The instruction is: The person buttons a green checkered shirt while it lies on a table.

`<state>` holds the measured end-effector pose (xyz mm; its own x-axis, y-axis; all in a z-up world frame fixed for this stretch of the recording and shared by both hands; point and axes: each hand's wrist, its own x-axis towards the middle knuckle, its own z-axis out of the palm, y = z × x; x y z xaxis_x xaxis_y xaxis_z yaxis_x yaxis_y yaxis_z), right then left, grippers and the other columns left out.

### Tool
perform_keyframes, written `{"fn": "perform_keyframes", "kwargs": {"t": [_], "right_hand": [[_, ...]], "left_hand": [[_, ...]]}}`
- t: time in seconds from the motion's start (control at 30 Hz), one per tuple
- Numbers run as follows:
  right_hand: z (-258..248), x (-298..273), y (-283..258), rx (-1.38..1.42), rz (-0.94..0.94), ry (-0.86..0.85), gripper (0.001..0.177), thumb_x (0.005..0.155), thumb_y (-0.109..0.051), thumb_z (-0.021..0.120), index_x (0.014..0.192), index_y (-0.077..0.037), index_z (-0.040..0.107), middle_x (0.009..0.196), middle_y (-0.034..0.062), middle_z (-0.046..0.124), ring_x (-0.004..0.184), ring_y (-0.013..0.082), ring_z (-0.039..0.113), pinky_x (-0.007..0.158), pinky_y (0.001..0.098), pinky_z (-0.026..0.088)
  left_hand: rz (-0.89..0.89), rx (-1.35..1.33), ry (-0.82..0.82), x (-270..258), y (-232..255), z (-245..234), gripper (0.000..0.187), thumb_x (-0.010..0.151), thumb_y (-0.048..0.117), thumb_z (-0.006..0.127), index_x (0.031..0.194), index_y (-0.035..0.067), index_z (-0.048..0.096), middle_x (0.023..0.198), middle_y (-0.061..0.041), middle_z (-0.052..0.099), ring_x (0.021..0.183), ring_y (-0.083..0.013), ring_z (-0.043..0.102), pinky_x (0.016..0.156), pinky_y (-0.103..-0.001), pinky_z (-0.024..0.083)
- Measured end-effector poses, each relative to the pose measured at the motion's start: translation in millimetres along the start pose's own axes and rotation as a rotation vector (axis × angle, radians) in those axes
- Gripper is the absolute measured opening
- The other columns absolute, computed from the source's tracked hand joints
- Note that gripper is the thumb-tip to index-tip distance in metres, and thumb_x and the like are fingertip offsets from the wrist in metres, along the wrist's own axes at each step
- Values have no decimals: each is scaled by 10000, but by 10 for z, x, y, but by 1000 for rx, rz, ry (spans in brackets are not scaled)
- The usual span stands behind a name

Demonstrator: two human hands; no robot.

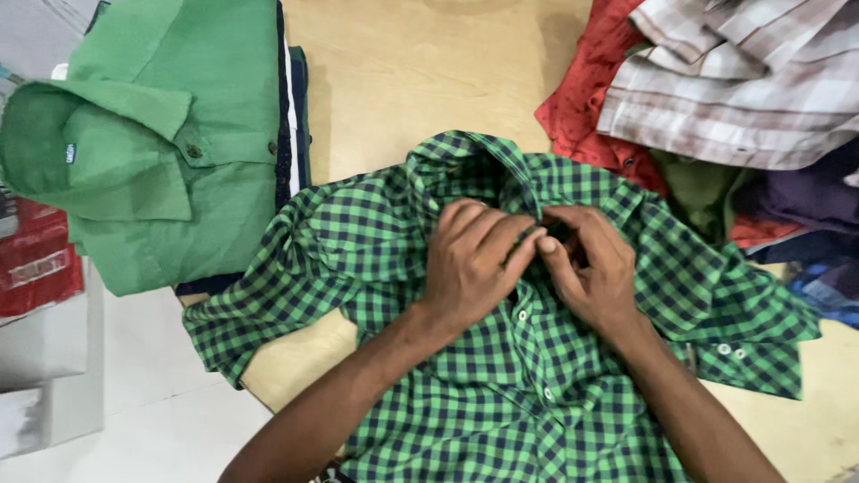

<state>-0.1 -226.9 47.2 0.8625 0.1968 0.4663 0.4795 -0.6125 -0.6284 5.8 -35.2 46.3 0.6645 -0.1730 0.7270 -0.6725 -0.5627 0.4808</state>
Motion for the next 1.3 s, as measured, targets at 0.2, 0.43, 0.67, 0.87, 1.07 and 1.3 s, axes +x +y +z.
{"fn": "perform_keyframes", "kwargs": {"t": [0.2, 0.43, 0.67, 0.87, 1.07, 1.3], "right_hand": [[138, -166, 247, 349, 311, -94, 285, 1068, -209, 633, 1261, 0, 637, 810, -7, 654, 690, 26, 575, 611, 210, 473], [221, -123, 280, 656, 503, -6, 213, 1055, -101, 640, 1242, 0, 641, 959, -32, 673, 773, 1, 572, 615, 167, 425], [196, -93, 127, 627, 420, 47, 264, 1098, -114, 588, 1345, -20, 583, 979, -54, 622, 814, -13, 514, 681, 147, 400], [199, -159, 148, 538, 411, -12, 279, 1128, -195, 561, 1341, -33, 639, 828, -75, 513, 694, -5, 405, 602, 159, 325], [185, -121, 145, 295, 174, -36, 435, 966, -177, 780, 1324, 7, 616, 861, -32, 610, 692, 2, 539, 588, 167, 437], [155, -64, -76, -57, -58, 37, 470, 979, -98, 797, 1380, 31, 588, 955, 70, 672, 749, 101, 634, 638, 211, 497]], "left_hand": [[24, -66, -153, -124, 58, 64, 213, 904, 146, 796, 1058, 21, 719, 993, -98, 718, 986, -243, 682, 1056, -468, 505], [31, -167, -154, -206, -112, 106, 136, 1016, 135, 775, 1112, 45, 741, 1032, -92, 753, 1006, -208, 708, 1048, -417, 529], [-37, 258, 23, 29, -403, -138, 231, 973, 102, 778, 1184, 33, 716, 1182, -114, 707, 1150, -277, 647, 1108, -491, 453], [-96, 270, 2, 108, -431, -236, 230, 964, 94, 796, 1178, 58, 718, 1207, -76, 667, 1197, -255, 606, 1152, -486, 436], [-63, 249, -32, 69, -516, -207, 263, 955, 111, 797, 1202, 60, 724, 1199, -75, 681, 1204, -248, 611, 1169, -492, 396], [-63, 285, -45, 16, -603, -134, 227, 979, 56, 771, 1200, 60, 720, 1144, -62, 691, 1157, -217, 654, 1196, -501, 386]]}}
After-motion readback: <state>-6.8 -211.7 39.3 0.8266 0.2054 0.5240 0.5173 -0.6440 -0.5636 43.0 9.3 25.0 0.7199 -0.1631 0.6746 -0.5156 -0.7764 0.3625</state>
